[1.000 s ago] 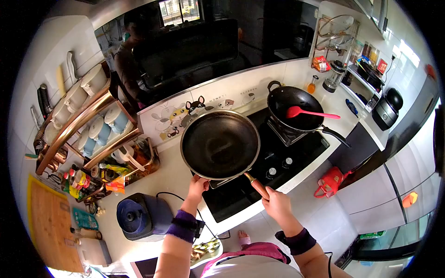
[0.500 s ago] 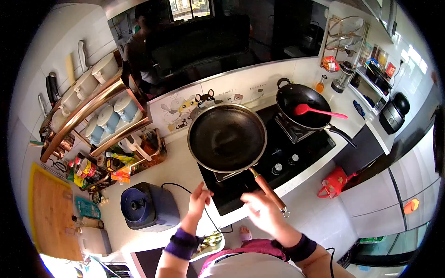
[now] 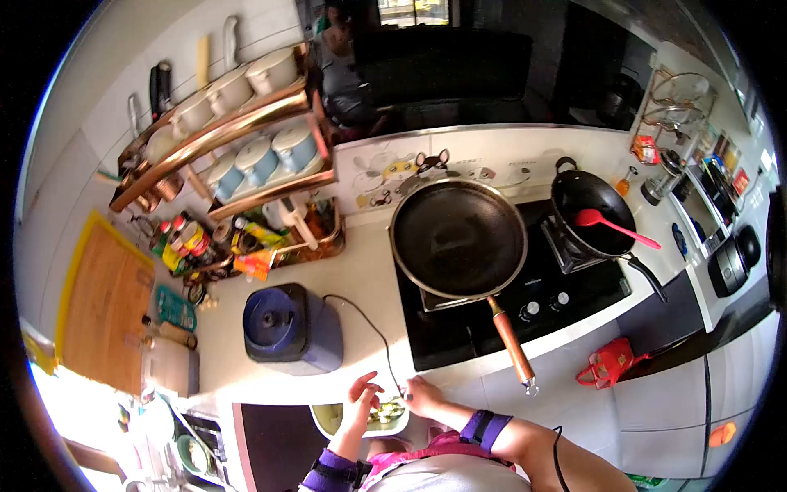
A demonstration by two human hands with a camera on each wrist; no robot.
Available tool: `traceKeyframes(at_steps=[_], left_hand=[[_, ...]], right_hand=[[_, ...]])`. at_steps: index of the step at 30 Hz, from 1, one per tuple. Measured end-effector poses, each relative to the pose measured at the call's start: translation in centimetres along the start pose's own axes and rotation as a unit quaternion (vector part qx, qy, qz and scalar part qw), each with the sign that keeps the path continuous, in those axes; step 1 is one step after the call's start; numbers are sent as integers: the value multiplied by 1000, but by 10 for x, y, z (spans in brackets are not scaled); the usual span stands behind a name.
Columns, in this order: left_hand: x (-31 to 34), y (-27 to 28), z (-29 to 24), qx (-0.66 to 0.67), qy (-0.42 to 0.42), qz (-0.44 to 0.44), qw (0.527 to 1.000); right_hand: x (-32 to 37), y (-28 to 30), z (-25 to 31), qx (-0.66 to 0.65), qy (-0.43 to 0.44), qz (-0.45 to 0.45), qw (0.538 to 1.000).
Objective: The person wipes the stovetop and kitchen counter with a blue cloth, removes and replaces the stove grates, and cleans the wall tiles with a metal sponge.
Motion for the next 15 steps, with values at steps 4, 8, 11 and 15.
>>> traceKeyframes(at_steps=[4,8,11,15], left_hand=[[27,8,3,-14,25,20,999],[52,29,17,-91,63,45,993],[70,44,37,-102,46,112,987],[103,41,28,-136,-20,241,961]], right_hand=[[10,0,7,-7,-13,-33,999],[14,6,16,-202,-39,30,978],[14,22,37,-394,-84,106,909],[18,73,105,-527,-103,158,829]])
Point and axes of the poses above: each hand's wrist, its own x-axis away from the middle knuckle, its own y-axis out of the back of the hand, z = x × y, the point moved 2 cm from there along -x, towards the middle knuckle, and after that the axes turned 6 degrees about z, right-handed, at the moved point
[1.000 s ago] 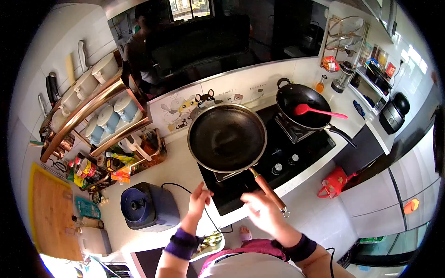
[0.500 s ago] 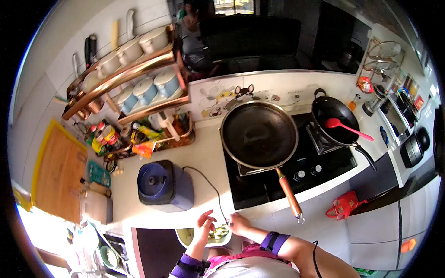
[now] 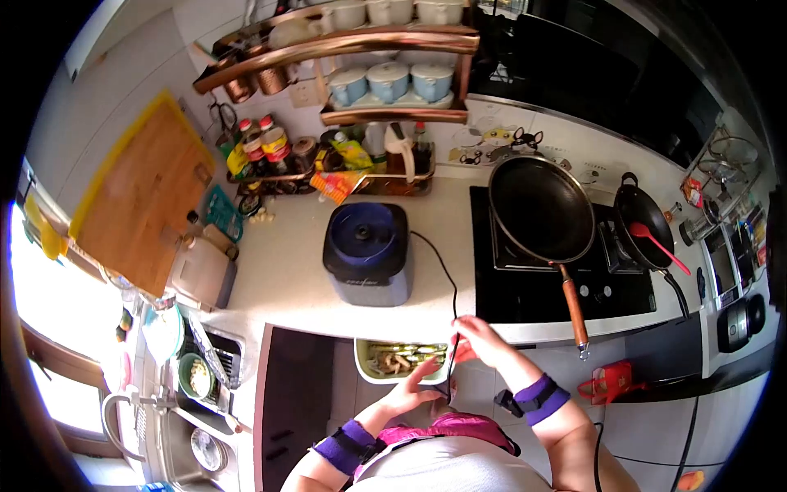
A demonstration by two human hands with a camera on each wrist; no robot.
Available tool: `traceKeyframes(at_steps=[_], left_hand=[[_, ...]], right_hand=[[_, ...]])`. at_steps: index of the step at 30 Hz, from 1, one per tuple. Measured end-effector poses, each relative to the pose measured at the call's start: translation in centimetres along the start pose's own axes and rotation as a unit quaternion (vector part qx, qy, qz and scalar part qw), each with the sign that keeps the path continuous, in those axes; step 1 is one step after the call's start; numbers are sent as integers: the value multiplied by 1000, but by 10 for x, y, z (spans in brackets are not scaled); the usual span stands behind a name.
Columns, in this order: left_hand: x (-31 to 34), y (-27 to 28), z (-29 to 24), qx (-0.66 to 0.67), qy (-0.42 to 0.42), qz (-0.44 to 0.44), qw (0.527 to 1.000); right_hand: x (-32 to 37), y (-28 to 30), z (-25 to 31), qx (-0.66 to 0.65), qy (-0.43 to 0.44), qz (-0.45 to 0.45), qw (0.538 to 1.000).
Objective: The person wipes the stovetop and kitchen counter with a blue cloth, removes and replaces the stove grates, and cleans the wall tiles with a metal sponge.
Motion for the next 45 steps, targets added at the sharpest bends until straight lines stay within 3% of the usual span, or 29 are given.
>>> traceKeyframes(at_steps=[2,4,6,7,10,11,12,14,15,18,19,20,22,27,28,31,32,34,36,37,40,42,44,45], left_hand=[[16,1,-4,104,53,96,989],[38,2,-19,96,81,86,988],[54,13,-1,137,36,105,984],[65,18,-23,167,49,78,982],[85,31,-55,175,-49,5,983],[88,32,-72,113,-60,-25,991],[87,31,-92,19,-127,-58,990],[85,29,-115,-167,-145,-67,973],[74,27,-111,-246,-182,-75,949],[38,18,-74,-353,-230,5,907],[33,13,-74,-344,-156,53,925],[21,7,-50,-327,-216,48,919],[4,0,-29,-364,-219,80,902],[-36,8,75,-375,-65,140,914],[-43,14,86,-348,11,173,921],[-53,30,89,-584,62,155,795],[-55,36,76,-591,81,145,790],[-57,49,70,-556,16,54,829],[-53,66,61,-480,8,28,877],[-47,74,49,-396,-3,-14,918],[-17,100,-33,-258,-30,-188,947],[-1,128,-49,-248,-123,-349,895],[2,161,-55,-179,-221,-470,836],[1,175,-63,-159,-234,-494,822]], right_hand=[[-4,-13,14,-135,17,26,990],[-15,-16,21,-190,32,-11,981],[-18,-16,34,-232,88,4,969],[-14,-21,45,-232,104,-4,967],[-12,-16,60,-246,139,-15,959],[-12,-14,63,-256,146,-25,955],[-12,-12,64,-242,158,-45,956],[-10,-7,64,-223,164,-84,957],[-5,-13,66,-193,161,-140,958],[0,4,57,-114,173,-184,961],[0,8,53,-76,168,-206,961],[0,14,49,-37,161,-226,960],[0,22,40,46,142,-257,955],[-24,59,4,145,101,-283,943],[-33,66,-4,153,85,-286,942],[-63,80,-21,171,111,-309,929],[-72,77,-20,177,115,-315,925],[-87,76,-21,199,127,-314,919],[-101,81,-24,350,96,-295,884],[-99,80,-21,485,76,-321,810],[-80,58,32,610,-133,-267,734],[-79,49,63,592,-101,-305,740],[-98,48,78,571,46,-305,761],[-115,45,77,485,152,-281,814]])
Point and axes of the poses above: each hand's wrist, its own x-axis away from the middle knuckle, its own y-axis out of the back of the hand, z = x × y, the point moved 2 cm from there along -x, towards the middle knuckle, and after that the axes turned 6 degrees about z, right-handed, at the moved point
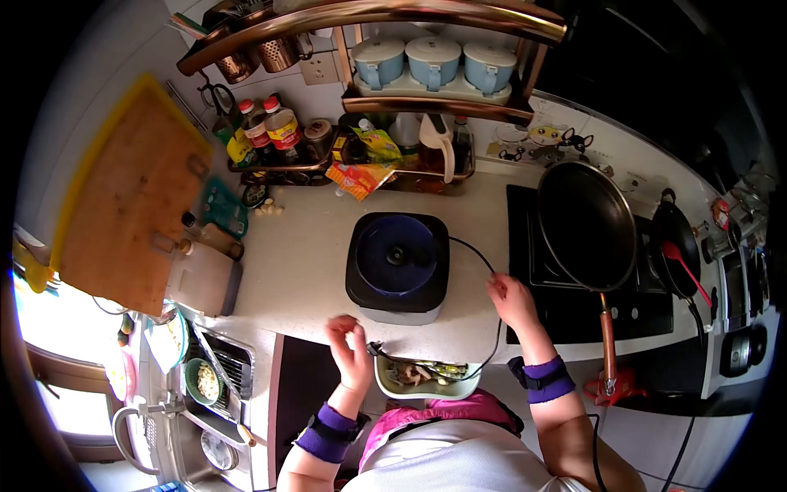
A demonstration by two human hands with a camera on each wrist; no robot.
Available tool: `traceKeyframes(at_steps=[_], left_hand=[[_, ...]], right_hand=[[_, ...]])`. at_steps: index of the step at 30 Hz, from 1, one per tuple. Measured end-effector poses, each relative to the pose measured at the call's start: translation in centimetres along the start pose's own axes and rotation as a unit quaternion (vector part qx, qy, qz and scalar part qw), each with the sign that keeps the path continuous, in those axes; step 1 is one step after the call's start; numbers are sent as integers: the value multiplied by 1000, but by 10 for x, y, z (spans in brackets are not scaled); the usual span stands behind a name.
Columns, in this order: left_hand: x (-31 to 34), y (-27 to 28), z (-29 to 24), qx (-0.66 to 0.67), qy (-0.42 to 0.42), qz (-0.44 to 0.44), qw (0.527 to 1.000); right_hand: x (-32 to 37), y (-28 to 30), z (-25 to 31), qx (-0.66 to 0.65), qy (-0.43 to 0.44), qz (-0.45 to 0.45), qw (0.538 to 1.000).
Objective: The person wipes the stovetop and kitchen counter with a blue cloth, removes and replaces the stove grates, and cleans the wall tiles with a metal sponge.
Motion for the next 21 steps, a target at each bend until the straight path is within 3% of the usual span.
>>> traceKeyframes(at_steps=[1,2,5,9,11,21], left_hand=[[-18,3,-4,15,-3,-34,999],[-34,1,-9,25,6,-36,999],[-60,-6,-11,98,35,21,994],[-62,-18,-10,186,102,45,976],[-65,-12,-17,123,72,53,988],[-76,73,3,167,133,-98,972]], right_hand=[[-13,-14,9,-129,66,-31,989],[-25,-30,16,-228,63,41,971],[-28,-42,88,-382,-47,128,914],[-34,-69,104,-403,-15,119,907],[-38,-78,103,-395,17,116,911],[-82,-154,191,-346,139,151,916]])
Point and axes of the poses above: each hand's wrist, its own x-axis away from the middle knuckle, its own y-axis out of the back of the hand, z = x × y, the point moved 2 cm from there along -x, towards the middle knuckle, and after that the axes turned 6 degrees about z, right-handed, at the moved point
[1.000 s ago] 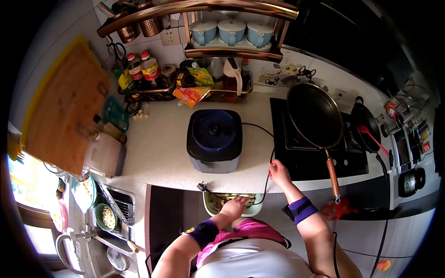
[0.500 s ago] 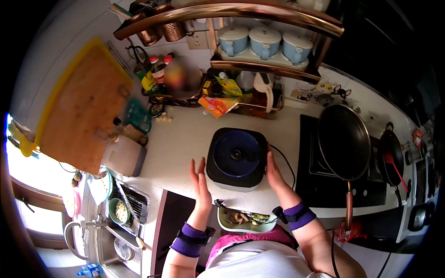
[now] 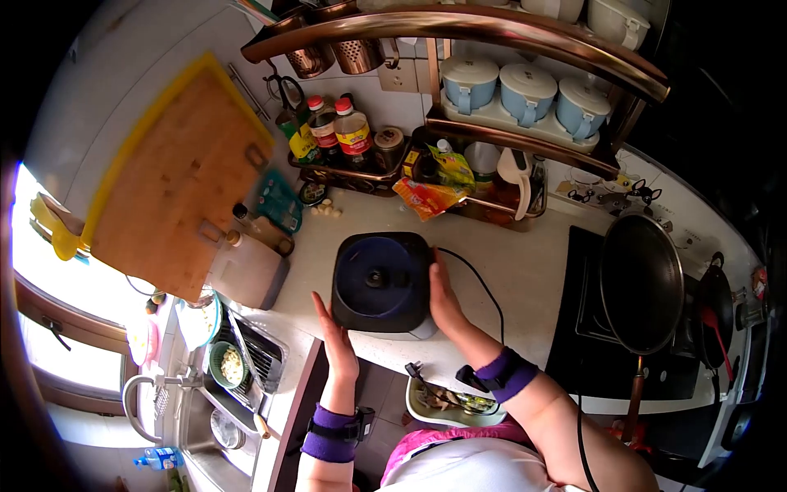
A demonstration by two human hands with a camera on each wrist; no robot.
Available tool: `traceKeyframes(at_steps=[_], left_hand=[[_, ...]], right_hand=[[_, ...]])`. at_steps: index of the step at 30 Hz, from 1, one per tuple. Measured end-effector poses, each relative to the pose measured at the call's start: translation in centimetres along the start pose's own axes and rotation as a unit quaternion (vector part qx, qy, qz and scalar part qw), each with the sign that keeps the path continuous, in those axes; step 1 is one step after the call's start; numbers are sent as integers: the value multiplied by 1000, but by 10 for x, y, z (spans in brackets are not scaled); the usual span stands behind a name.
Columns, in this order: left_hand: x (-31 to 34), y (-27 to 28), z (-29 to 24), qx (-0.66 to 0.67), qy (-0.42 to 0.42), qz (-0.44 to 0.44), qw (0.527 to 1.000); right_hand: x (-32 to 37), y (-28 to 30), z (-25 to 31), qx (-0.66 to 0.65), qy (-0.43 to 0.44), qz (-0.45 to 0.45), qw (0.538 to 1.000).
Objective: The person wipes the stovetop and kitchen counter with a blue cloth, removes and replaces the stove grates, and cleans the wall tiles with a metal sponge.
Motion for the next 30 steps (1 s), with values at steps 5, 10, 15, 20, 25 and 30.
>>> traceKeyframes(at_steps=[5,10,15,20,25,30], left_hand=[[-5,19,-5,-6,-14,-26,1000],[0,30,8,-16,-5,8,1000],[23,24,-10,-38,-84,-27,995],[92,-11,-36,-1,-107,69,992],[163,-71,-27,71,-51,237,968],[246,-158,-40,89,-27,421,902]], right_hand=[[-40,-25,-4,-60,22,41,997],[-47,-29,-16,-137,26,39,989],[-16,-16,-43,-91,-26,-41,995],[118,4,-34,-153,-79,-61,983],[242,39,-55,-146,-139,-113,973],[345,109,-46,-141,-158,-206,955]])
Point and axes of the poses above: each hand's wrist, its own x-axis away from the middle knuckle, its own y-axis out of the back of the hand, z = x × y, the point moved 2 cm from there along -x, towards the middle knuckle, and after that the axes turned 6 degrees about z, right-handed, at the moved point
